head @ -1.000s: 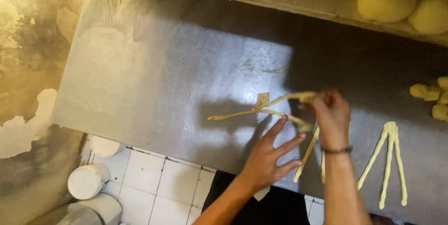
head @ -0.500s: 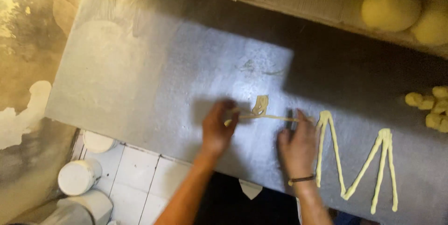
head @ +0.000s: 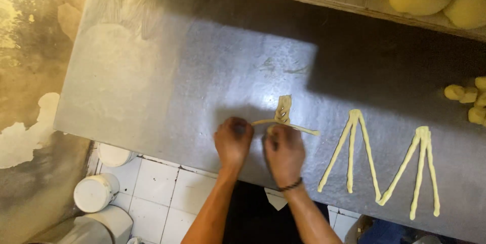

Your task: Braiding individual pieces of dough into decorative shapes on a bakery workbench and placing them onto a baking tray.

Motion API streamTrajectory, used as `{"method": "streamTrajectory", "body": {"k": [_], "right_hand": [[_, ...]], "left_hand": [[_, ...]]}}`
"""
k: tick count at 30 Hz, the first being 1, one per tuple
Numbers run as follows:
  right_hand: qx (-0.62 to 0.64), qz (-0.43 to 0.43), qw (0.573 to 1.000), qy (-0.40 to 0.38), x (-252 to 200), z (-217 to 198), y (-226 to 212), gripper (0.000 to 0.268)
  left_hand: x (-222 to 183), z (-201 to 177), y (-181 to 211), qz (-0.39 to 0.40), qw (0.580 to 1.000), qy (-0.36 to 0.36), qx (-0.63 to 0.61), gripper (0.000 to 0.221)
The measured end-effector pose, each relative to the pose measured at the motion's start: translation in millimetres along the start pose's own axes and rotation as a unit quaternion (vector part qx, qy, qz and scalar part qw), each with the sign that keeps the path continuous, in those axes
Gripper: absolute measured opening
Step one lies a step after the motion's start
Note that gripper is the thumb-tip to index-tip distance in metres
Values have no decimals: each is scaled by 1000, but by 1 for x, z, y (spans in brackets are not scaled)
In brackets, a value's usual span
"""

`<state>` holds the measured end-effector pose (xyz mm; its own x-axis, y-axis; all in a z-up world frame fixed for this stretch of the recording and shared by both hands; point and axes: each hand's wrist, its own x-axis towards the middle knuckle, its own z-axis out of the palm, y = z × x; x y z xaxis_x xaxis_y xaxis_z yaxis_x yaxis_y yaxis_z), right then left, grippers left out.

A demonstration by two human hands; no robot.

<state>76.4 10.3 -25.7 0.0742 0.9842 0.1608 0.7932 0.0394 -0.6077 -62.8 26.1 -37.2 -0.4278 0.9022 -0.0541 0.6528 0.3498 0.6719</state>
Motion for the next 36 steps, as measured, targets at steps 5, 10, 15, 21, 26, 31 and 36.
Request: {"method": "streamTrajectory", "body": {"k": [5,10,15,21,26,31,36], "right_hand": [[87,-18,995,-34,-2,-22,9,35],[-184,-78,978,67,26,-64,51,38],[249,208,946,1,26,-48,86,16],[32,-11,999,-5,-9,-18,1,19],[31,-83,996,-21,-17,-24,10,23],[-96,-15,995,31,3,-50,43,19],[175,240,953,-52,-1,-43,45,18]], "left_hand": [[10,-19,18,-8,971,-26,-239,19],[-32,21,21,70,971,-3,-228,19],[-77,26,48,165,938,-153,-265,51],[-31,-8,11,160,982,75,66,34],[-22,-7,13,72,987,-27,-140,17],[-58,10,29,86,978,-19,-191,19],[-70,-6,67,381,919,11,-99,44]]}}
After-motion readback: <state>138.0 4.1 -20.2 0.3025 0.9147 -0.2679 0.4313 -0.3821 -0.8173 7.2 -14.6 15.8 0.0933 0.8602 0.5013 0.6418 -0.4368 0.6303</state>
